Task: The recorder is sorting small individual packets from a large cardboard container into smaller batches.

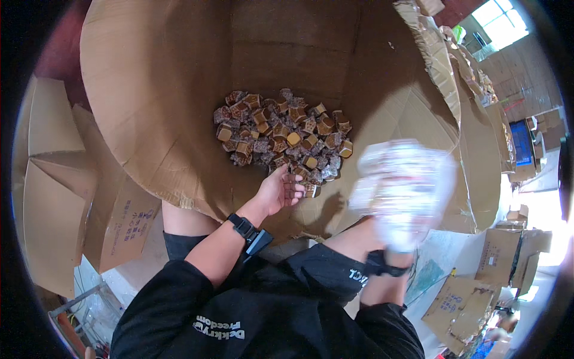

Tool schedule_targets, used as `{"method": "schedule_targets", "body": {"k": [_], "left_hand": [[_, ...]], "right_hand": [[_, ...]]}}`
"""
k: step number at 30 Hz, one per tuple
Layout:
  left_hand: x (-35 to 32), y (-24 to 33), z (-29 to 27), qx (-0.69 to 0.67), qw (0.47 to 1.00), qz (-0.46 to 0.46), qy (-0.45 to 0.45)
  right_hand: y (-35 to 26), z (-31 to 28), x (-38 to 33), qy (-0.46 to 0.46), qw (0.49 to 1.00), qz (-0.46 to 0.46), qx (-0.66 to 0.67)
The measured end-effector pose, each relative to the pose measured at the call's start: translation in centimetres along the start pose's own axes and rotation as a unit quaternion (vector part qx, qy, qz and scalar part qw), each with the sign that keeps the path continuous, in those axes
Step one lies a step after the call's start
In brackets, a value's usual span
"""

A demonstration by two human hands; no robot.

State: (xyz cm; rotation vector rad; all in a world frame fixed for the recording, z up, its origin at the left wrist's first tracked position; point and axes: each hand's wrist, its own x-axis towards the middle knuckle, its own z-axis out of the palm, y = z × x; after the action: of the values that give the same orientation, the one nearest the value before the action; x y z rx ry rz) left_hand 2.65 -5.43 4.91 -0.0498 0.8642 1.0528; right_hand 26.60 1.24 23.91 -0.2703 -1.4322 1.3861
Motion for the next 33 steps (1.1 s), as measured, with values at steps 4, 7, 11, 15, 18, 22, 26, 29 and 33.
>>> {"method": "schedule_targets", "body": {"k": [4,7,11,15,18,22,26,29,33], "left_hand": [[0.3,0.0,1.2,0.011,0.999,0.006,0.050],[-0.3,-0.1,1.5,0.018,0.999,0.014,0.036],[0.0,0.0,1.8,-0.010,0.998,0.034,0.044],[0.2,0.6,0.7,-0.083,0.976,0.141,0.141],[0.3,0.7,-0.3,-0.106,0.956,0.193,0.194],[0.4,0.5,-0.6,-0.094,0.954,0.209,0.192],[0.2,0.0,-0.8,-0.067,0.964,0.166,0.197],[0.0,0.3,-0.6,-0.032,0.966,0.170,0.193],[0.2,0.8,0.9,0.012,0.967,0.165,0.192]], "right_hand": [[-10.9,-3.6,9.6,0.398,0.902,-0.088,-0.145],[-13.7,-8.8,9.0,0.383,0.917,0.073,0.081],[-9.1,-4.8,7.1,0.245,0.969,0.034,0.002],[2.7,6.1,6.0,0.105,0.977,0.064,-0.174],[16.6,5.1,5.9,-0.018,0.924,0.380,-0.042],[31.9,3.5,-0.2,-0.106,0.669,0.382,-0.629],[34.6,-2.6,-7.9,-0.262,0.452,0.493,-0.696],[35.3,-5.1,-9.5,-0.179,0.527,0.344,-0.756],[34.3,-5.7,-6.9,-0.083,0.573,0.335,-0.743]]}}
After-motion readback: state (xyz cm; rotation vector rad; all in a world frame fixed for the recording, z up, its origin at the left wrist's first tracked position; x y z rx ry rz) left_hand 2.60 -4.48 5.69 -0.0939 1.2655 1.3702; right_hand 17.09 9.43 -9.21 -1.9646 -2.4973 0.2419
